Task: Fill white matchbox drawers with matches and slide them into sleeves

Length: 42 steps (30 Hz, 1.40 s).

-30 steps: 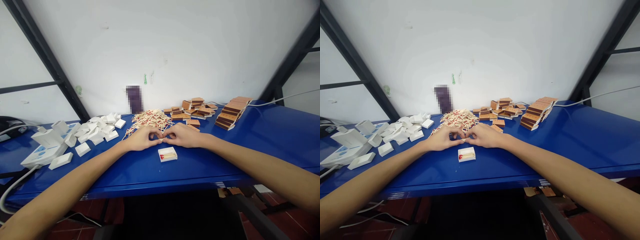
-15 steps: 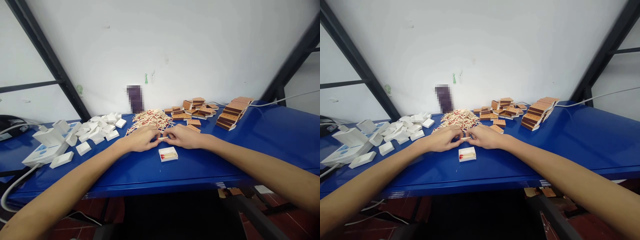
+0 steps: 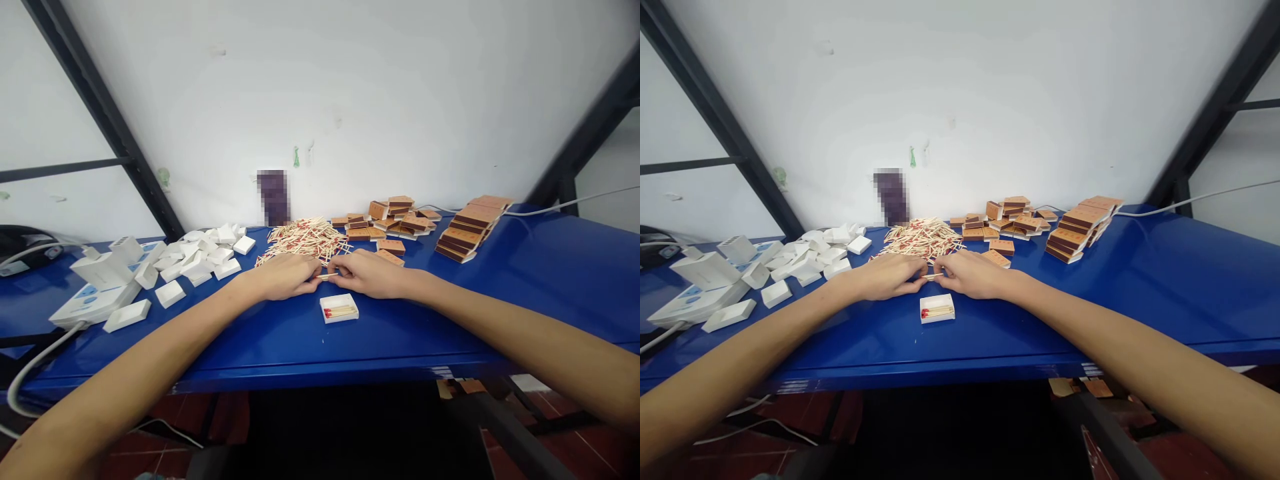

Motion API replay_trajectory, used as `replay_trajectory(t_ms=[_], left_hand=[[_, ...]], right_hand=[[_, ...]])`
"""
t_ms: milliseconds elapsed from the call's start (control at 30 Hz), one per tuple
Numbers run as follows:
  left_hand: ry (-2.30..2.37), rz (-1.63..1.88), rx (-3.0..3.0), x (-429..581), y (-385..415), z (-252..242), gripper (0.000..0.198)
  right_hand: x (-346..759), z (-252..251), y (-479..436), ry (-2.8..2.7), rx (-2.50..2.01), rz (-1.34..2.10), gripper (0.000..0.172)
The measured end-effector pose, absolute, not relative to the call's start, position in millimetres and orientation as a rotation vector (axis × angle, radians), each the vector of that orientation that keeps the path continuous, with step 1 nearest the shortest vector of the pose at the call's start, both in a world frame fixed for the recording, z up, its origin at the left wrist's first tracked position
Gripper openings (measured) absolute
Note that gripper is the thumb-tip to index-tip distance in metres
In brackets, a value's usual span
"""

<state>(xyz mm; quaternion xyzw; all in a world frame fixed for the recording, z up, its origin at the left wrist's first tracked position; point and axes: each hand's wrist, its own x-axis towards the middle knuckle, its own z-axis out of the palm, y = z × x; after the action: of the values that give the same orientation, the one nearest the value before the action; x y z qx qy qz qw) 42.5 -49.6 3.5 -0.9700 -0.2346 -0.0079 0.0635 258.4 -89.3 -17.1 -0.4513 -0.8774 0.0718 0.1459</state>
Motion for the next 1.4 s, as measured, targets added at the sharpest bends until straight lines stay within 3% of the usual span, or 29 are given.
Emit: replay_trajectory(t_ms=[233,833,1400], left_hand=[[-0.743,0.079,-2.846,45.1,-51.6,1.5,0.029],[-0.649,0.203,-2.714,48.9,-55.8,3.8,0.036],[-0.732,0.128,-2.887,42.2,-73.1,25.2,0.032]], right_hand=[[256.2,-19.1,-88.8,-2.546,-1.284,0.173,0.016],[254.6,-18.5,-89.6,-2.672,-1.311,-0.006,0.023],[256.9,5.2,-103.0,-2.676,-1.178,0.115,0.025]])
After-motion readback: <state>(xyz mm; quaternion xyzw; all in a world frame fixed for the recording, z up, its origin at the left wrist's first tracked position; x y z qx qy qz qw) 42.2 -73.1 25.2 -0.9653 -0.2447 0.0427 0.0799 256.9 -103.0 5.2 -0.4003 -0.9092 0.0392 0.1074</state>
